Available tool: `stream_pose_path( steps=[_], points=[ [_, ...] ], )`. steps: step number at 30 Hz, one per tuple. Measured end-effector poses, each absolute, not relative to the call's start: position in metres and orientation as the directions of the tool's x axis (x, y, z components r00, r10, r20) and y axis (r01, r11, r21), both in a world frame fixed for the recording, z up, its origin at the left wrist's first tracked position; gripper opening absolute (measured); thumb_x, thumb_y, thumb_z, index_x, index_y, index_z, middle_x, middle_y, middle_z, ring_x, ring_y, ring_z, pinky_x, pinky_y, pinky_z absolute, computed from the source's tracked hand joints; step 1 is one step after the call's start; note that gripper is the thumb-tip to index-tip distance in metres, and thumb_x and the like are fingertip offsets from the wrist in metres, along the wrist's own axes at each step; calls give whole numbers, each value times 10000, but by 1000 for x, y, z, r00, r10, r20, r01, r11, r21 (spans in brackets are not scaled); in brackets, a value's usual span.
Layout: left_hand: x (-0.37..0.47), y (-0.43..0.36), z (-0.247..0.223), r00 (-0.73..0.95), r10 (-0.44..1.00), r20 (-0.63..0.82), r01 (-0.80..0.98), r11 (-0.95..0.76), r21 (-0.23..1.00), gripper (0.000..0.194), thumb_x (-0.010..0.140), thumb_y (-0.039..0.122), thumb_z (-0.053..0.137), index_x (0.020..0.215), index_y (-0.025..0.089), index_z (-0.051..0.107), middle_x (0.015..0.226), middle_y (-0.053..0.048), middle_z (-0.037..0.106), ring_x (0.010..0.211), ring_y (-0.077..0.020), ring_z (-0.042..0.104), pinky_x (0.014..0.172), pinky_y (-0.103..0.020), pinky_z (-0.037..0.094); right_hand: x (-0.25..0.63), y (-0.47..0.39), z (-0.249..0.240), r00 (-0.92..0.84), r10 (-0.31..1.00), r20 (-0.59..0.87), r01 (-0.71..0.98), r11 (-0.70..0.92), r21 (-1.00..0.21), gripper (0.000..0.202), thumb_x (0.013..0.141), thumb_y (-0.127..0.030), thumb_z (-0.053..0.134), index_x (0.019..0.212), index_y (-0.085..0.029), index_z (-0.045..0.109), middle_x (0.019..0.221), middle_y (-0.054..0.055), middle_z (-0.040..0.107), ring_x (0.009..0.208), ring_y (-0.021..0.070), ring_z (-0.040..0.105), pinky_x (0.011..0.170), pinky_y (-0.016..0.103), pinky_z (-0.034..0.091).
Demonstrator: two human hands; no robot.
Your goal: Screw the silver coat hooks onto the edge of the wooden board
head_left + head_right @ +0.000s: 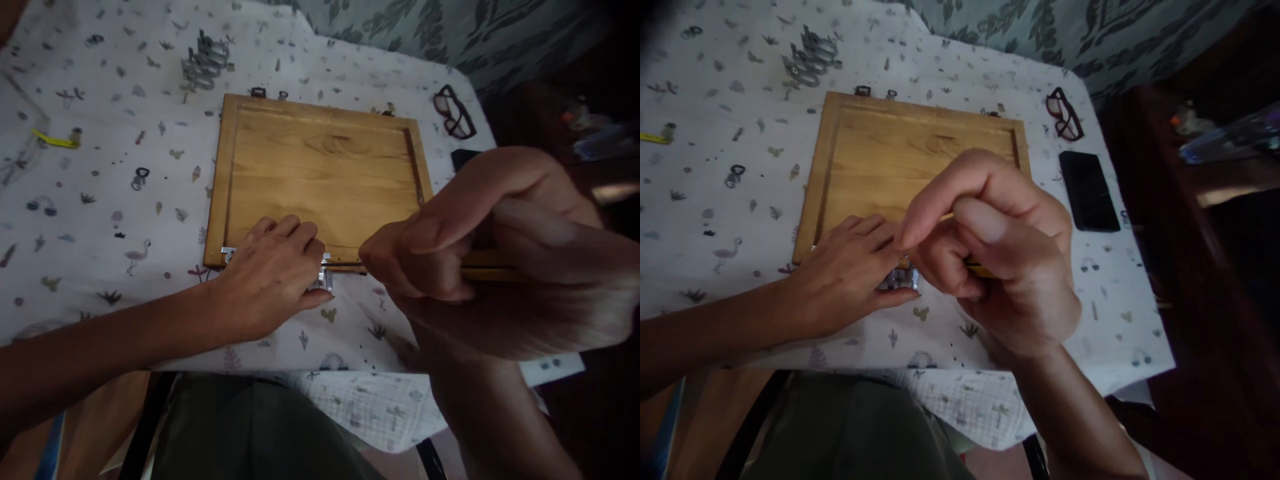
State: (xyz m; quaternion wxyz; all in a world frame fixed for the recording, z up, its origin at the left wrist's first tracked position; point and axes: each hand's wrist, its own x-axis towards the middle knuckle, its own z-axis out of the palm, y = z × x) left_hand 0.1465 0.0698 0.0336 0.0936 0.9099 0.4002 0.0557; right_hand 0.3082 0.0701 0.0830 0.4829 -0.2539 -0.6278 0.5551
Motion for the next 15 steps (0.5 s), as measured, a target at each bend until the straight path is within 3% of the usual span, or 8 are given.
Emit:
stream_pose_path(
  steps=[6,11,15],
  points=[
    [147,70,31,670,737,86,715,-673,191,368,882,491,698,929,126,692,924,-87,646,949,-277,606,804,-391,459,325,66,78,-244,906,347,-177,310,-934,222,909,-356,590,723,-239,617,499,-63,283,369,53,177,375,280,234],
    [148,70,31,665,743,72,723,-665,185,393,868,504,714,938,119,692,928,-94,650,960,-283,614,821,-395,464,318,67,76,-226,885,406,-273,342,-899,281,924,-382,571,716,-194,593,523,-78,242,386,27,139,387,250,176],
    [148,70,33,670,741,47,723,-666,185,392,877,501,704,952,116,692,934,-100,652,975,-292,614,821,-400,466,312,69,73,-260,867,425,-324,336,-884,264,933,-328,551,717,-178,584,513,-82,293,367,15,168,375,220,181]
  ],
)
